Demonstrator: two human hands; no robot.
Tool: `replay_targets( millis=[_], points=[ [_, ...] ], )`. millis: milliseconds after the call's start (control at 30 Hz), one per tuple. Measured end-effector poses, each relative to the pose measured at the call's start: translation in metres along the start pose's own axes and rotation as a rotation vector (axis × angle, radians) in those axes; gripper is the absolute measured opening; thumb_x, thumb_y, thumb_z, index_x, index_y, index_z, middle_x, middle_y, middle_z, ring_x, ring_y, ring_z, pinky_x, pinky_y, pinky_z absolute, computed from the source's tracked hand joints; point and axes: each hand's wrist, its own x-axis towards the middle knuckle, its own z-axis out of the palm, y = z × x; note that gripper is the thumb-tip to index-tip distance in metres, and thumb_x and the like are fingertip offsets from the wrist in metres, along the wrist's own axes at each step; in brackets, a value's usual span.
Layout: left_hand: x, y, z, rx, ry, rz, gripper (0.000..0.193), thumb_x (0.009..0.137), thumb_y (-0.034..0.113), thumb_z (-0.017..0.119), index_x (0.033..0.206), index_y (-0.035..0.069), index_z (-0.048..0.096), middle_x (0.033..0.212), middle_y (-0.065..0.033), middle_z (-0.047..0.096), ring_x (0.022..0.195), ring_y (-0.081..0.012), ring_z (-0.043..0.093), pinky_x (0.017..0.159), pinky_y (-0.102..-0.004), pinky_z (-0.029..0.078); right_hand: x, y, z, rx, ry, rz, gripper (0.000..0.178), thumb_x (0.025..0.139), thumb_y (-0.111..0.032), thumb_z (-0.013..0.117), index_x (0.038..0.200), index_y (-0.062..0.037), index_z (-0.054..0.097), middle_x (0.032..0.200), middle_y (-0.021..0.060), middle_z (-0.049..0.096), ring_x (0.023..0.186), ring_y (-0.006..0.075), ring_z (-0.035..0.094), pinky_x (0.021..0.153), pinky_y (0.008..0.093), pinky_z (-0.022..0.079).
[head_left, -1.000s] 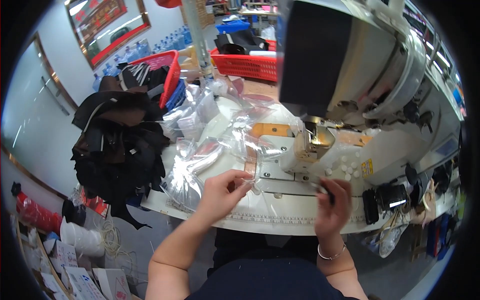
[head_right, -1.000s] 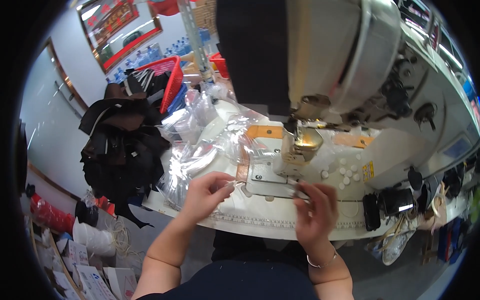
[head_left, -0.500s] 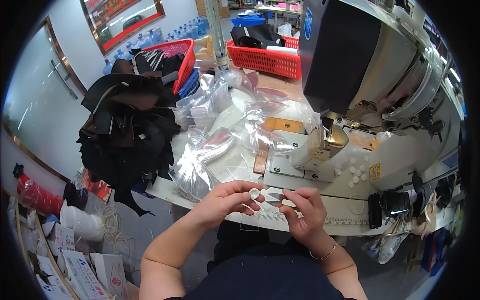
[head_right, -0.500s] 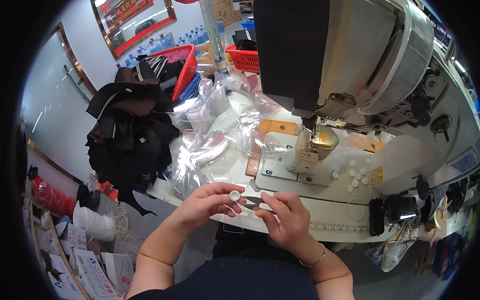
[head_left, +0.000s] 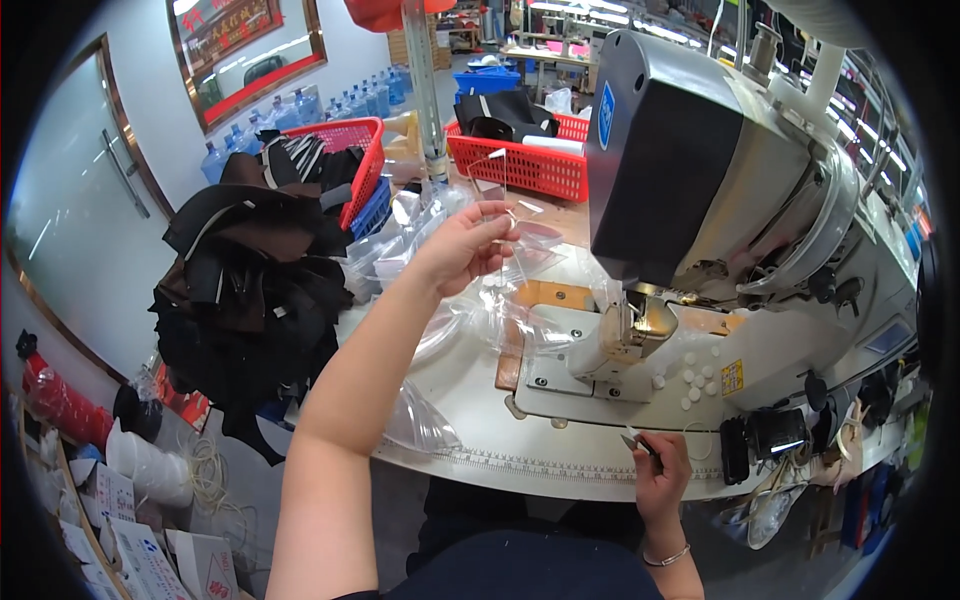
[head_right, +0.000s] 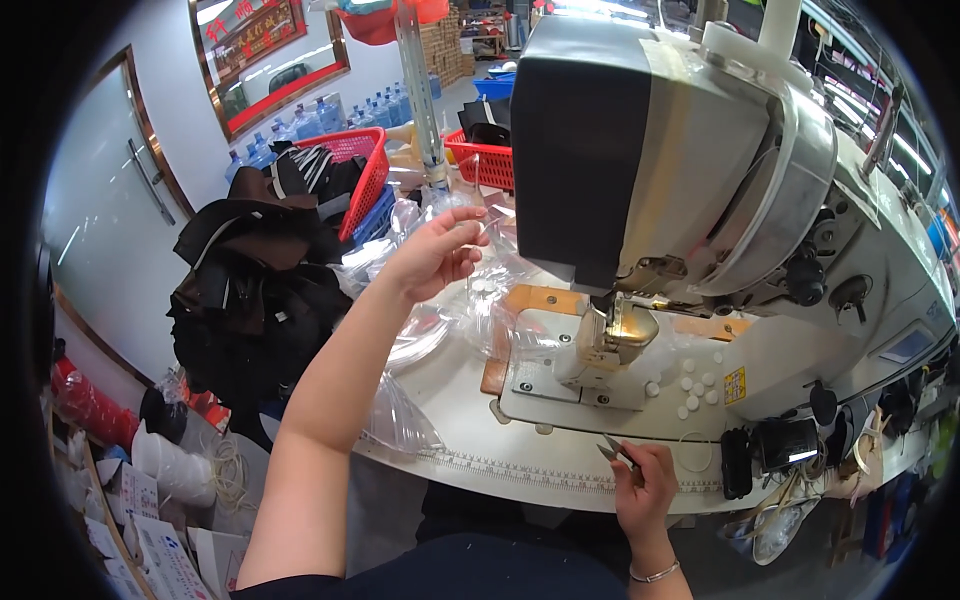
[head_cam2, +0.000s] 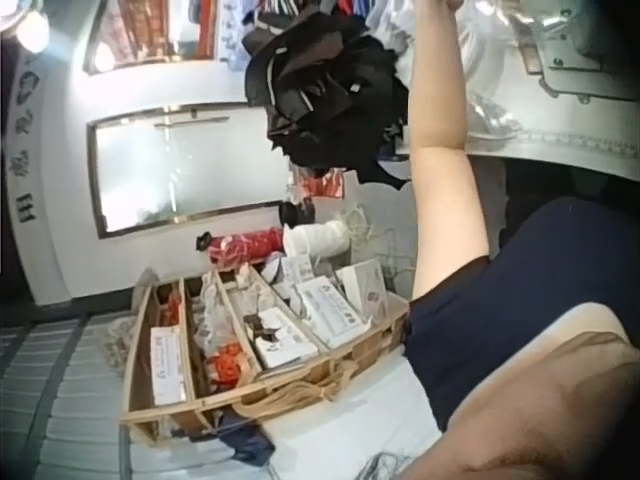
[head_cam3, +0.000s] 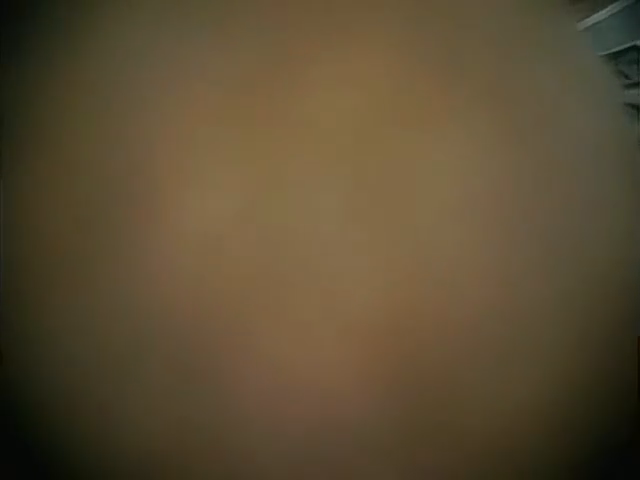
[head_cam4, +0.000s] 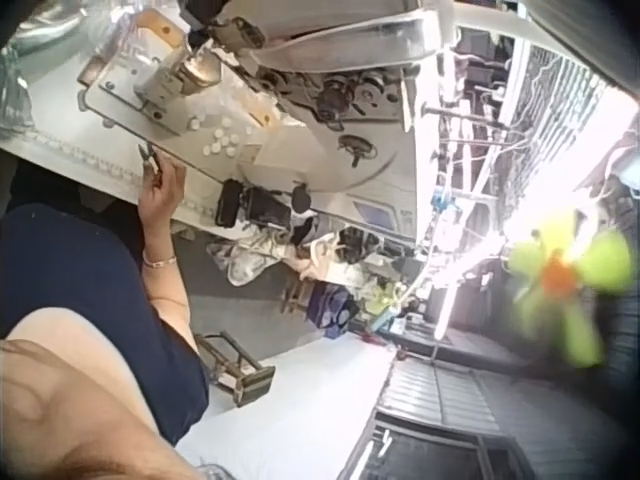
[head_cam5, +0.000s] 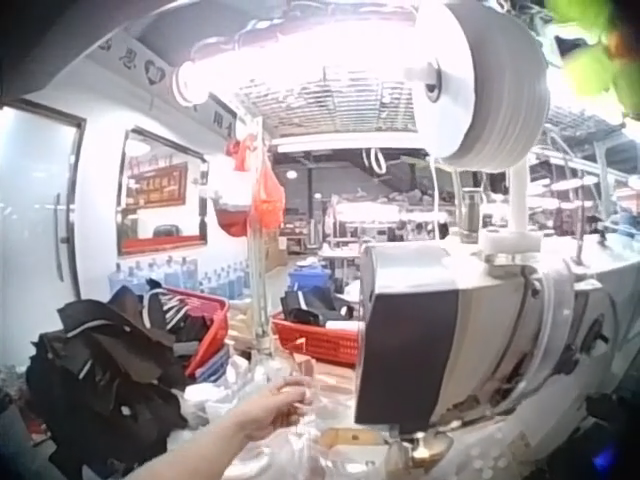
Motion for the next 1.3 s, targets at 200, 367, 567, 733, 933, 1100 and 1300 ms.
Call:
replay_targets(
  millis=[200,367,567,733,933,1100,1300],
  points=[
    [0.059,-0.086,-0.083,1.087,0.442,-0.203,0.041,0.068,0.017,0.072,0.102,0.000,0.055,0.084,-0.0138,0.062,0.075,-0.0239,0.064,0.065,-0.0298,0.052,-0.005,0.015,-0.017,-0.081,0.088,0.046,0.019,0.079,-0.011,0.065,0.096,-0.0039,0.060,0.085,0.0052,0.053,0.060,0.0106,0.045,0.047,0.0204,0.034],
    [0.056,-0.107,-0.053,1.509,0.499,0.185,0.042,0.066,0.019,0.070,0.096,-0.005,0.054,0.099,-0.0231,0.054,0.095,-0.0372,0.054,0.083,-0.0405,0.045,-0.014,0.025,-0.032,-0.242,0.135,0.154,0.020,0.075,-0.007,0.067,0.092,-0.0054,0.059,0.084,0.0036,0.050,0.065,0.0144,0.046,0.052,0.0235,0.037],
    [-0.012,-0.069,0.005,1.556,0.151,0.281,0.022,0.075,0.018,0.063,0.089,0.000,0.062,0.093,-0.0182,0.060,0.088,-0.0338,0.057,0.079,-0.0399,0.046,0.018,0.077,-0.057,-0.309,0.324,0.161,0.002,0.078,-0.002,0.059,0.077,-0.0027,0.057,0.069,0.0092,0.051,0.063,0.0244,0.050,0.059,0.0324,0.042],
    [-0.076,-0.093,0.109,1.240,-0.603,-0.057,0.024,0.078,0.025,0.063,0.086,0.003,0.064,0.084,-0.0150,0.064,0.083,-0.0308,0.060,0.073,-0.0373,0.047,0.063,0.082,-0.060,-0.316,-0.095,0.201,0.009,0.074,-0.009,0.064,0.077,-0.0015,0.059,0.074,0.0140,0.056,0.071,0.0330,0.055,0.064,0.0379,0.045],
    [-0.081,-0.163,0.158,1.212,-0.722,0.137,0.027,0.078,0.022,0.062,0.095,0.001,0.062,0.089,-0.0163,0.062,0.083,-0.0317,0.059,0.074,-0.0379,0.047,0.088,0.119,-0.055,-0.425,-0.021,0.154,0.016,0.069,-0.012,0.068,0.077,0.0004,0.060,0.074,0.0160,0.061,0.071,0.0317,0.060,0.064,0.0390,0.047],
    [-0.048,-0.188,0.180,1.138,-0.567,0.229,0.026,0.077,0.017,0.063,0.095,0.000,0.061,0.086,-0.0164,0.061,0.079,-0.0306,0.061,0.071,-0.0363,0.049,0.084,0.135,-0.049,-0.368,-0.181,0.302,0.018,0.067,-0.010,0.069,0.079,0.0000,0.060,0.074,0.0157,0.063,0.068,0.0295,0.061,0.061,0.0374,0.048],
    [-0.021,-0.209,0.217,0.821,-0.296,0.245,0.024,0.077,0.008,0.064,0.098,-0.002,0.059,0.091,-0.0153,0.063,0.080,-0.0226,0.064,0.071,-0.0300,0.050,0.070,0.117,-0.062,0.122,0.036,0.475,0.013,0.074,-0.009,0.066,0.083,-0.0006,0.060,0.066,0.0055,0.060,0.056,0.0132,0.054,0.052,0.0250,0.043]
  ],
)
